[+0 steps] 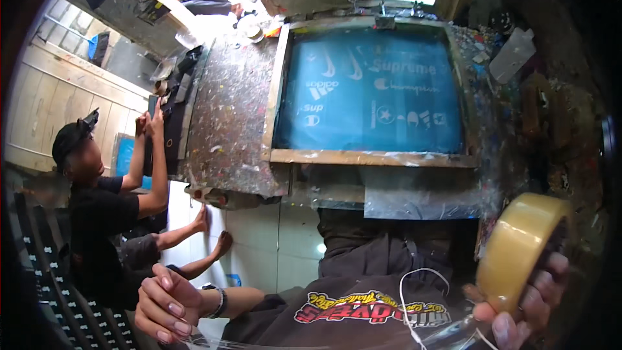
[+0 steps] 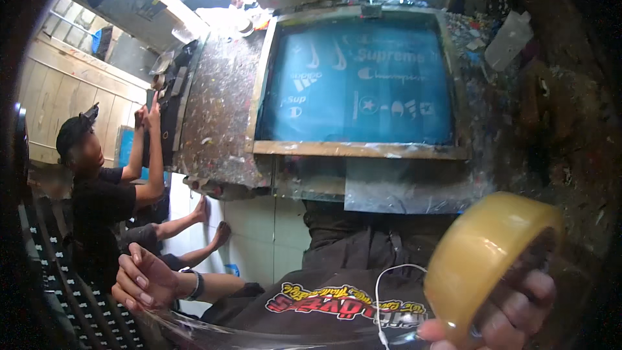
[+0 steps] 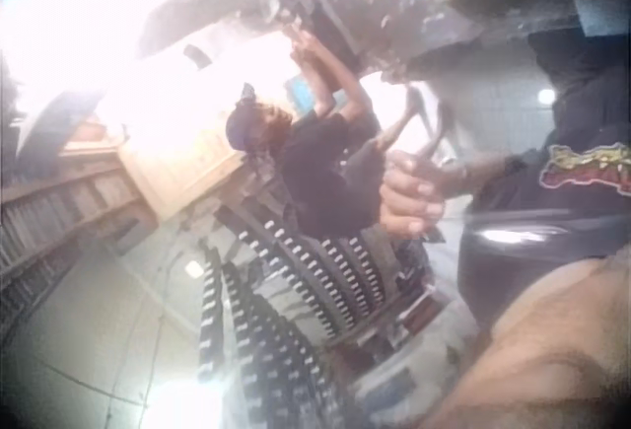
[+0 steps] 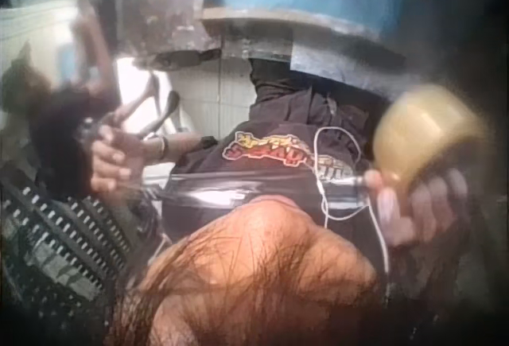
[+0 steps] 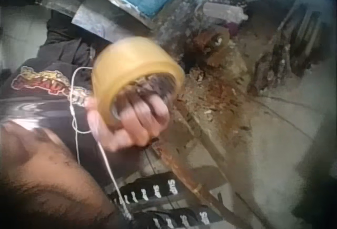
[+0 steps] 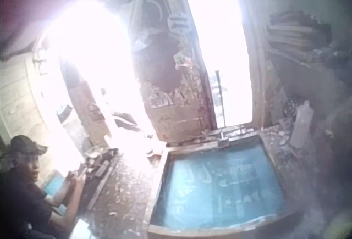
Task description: The person cleans a glass surface with a cloth, positions a screen printing frame over it, and applies adhesive tape to the edges and center of the screen mesh.
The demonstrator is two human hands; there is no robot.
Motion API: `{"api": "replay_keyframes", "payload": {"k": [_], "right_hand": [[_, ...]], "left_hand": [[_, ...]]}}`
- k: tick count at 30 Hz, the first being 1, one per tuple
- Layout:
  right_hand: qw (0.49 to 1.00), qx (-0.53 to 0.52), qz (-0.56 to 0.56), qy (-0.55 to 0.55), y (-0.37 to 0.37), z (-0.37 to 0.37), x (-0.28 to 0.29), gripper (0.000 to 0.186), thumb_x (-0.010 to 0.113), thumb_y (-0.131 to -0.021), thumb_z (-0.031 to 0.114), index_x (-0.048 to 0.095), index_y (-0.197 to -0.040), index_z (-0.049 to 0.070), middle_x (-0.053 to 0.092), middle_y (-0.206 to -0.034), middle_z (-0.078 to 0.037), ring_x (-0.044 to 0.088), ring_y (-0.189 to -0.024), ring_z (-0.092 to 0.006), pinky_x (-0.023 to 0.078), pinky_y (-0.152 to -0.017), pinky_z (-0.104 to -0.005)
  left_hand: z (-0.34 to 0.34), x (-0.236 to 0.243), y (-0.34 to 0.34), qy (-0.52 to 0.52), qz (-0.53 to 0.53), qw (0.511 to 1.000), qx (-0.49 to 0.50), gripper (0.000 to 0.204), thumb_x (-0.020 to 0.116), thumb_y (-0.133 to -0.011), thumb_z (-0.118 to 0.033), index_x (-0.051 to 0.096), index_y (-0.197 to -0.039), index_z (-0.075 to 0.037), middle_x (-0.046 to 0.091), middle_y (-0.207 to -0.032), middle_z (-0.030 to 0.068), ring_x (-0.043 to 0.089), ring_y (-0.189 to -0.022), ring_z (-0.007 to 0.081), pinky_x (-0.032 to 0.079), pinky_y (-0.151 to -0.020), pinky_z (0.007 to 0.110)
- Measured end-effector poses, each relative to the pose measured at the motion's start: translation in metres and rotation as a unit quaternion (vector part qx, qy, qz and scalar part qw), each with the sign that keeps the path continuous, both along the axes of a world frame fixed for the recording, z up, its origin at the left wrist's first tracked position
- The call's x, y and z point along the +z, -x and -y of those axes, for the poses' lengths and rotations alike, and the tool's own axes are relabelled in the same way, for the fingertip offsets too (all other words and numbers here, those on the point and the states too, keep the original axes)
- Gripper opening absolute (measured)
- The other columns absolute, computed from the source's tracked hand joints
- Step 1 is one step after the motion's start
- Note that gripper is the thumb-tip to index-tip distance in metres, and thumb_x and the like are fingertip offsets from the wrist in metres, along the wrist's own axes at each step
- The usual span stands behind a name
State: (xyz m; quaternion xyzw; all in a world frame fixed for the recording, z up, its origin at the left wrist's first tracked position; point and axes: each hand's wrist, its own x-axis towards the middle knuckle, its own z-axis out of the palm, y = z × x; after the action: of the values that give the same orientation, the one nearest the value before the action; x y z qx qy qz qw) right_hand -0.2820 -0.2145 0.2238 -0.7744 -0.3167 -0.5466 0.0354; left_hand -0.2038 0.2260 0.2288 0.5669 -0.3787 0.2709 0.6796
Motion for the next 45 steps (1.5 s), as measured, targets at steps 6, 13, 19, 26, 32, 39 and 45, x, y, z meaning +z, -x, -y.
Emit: {"api": "replay_keyframes", "payload": {"k": [6,13,19,26,32,39,45], "right_hand": [[0.999,0.042,0.017,0.016,-0.009,-0.001,0.001,0.031,0.074,-0.088,0.032,0.06,-0.114,0.021,0.045,-0.062,0.004,0.047,-0.053,-0.0129,0.042,-0.056,-0.0318],[0.93,0.097,-0.353,-0.043,-0.088,-0.061,-0.153,0.025,0.072,-0.086,0.023,0.069,-0.111,0.023,0.04,-0.058,0.005,0.047,-0.051,-0.0098,0.044,-0.062,-0.0285],[0.924,0.075,-0.37,0.064,-0.109,-0.122,-0.228,0.05,0.058,-0.09,0.024,0.056,-0.14,0.023,0.049,-0.07,0.001,0.056,-0.073,-0.0149,0.037,-0.101,-0.0436],[0.858,0.27,-0.367,-0.236,-0.11,-0.114,-0.107,0.044,0.084,-0.076,0.034,0.069,-0.111,0.011,0.067,-0.107,-0.003,0.06,-0.104,-0.0231,0.04,-0.097,-0.0457],[0.703,0.497,-0.419,-0.289,-0.118,-0.127,-0.014,0.046,0.086,-0.074,0.042,0.066,-0.103,0.014,0.066,-0.104,-0.005,0.059,-0.095,-0.0248,0.046,-0.088,-0.0433],[0.751,0.406,-0.275,-0.442,-0.124,-0.118,-0.047,0.031,0.074,-0.084,0.017,0.063,-0.112,0.008,0.066,-0.091,-0.004,0.059,-0.081,-0.0189,0.049,-0.077,-0.0359],[0.675,0.136,-0.328,-0.646,-0.178,-0.01,-0.124,0.039,0.068,-0.087,0.007,0.054,-0.122,0.0,0.058,-0.084,-0.001,0.056,-0.077,-0.013,0.047,-0.076,-0.0294]], "left_hand": [[-0.006,-0.011,0.007,0.009,-0.009,1.0,0.028,0.013,0.079,-0.086,-0.021,0.066,-0.083,-0.026,0.065,-0.071,-0.0134,0.054,-0.082,0.0057,0.034,-0.089,0.032],[0.015,-0.031,-0.004,-0.002,-0.053,0.998,-0.034,0.013,0.08,-0.084,-0.03,0.067,-0.083,-0.027,0.056,-0.093,-0.0044,0.051,-0.096,0.0173,0.037,-0.092,0.039],[0.009,-0.025,-0.016,-0.057,-0.031,0.996,0.068,0.018,0.08,-0.083,-0.029,0.063,-0.088,-0.024,0.048,-0.096,0.0002,0.05,-0.095,0.0177,0.041,-0.092,0.041],[0.005,0.003,-0.002,0.037,0.046,0.984,0.17,0.018,0.075,-0.089,-0.022,0.058,-0.096,-0.02,0.056,-0.086,-0.0054,0.049,-0.09,0.0148,0.038,-0.092,0.036],[0.0,-0.003,0.008,0.054,-0.007,0.998,0.021,0.016,0.076,-0.089,-0.019,0.061,-0.093,-0.019,0.061,-0.09,-0.0041,0.054,-0.099,0.0171,0.038,-0.099,0.04],[0.034,-0.064,-0.067,-0.049,-0.163,0.984,0.053,0.009,0.07,-0.089,-0.007,0.067,-0.097,-0.01,0.059,-0.092,0.0036,0.058,-0.092,0.0233,0.048,-0.09,0.045],[0.189,-0.138,-0.231,-0.07,-0.431,0.878,-0.195,0.016,0.073,-0.086,-0.005,0.065,-0.099,-0.003,0.064,-0.092,0.0032,0.06,-0.086,0.0112,0.049,-0.081,0.026]]}}
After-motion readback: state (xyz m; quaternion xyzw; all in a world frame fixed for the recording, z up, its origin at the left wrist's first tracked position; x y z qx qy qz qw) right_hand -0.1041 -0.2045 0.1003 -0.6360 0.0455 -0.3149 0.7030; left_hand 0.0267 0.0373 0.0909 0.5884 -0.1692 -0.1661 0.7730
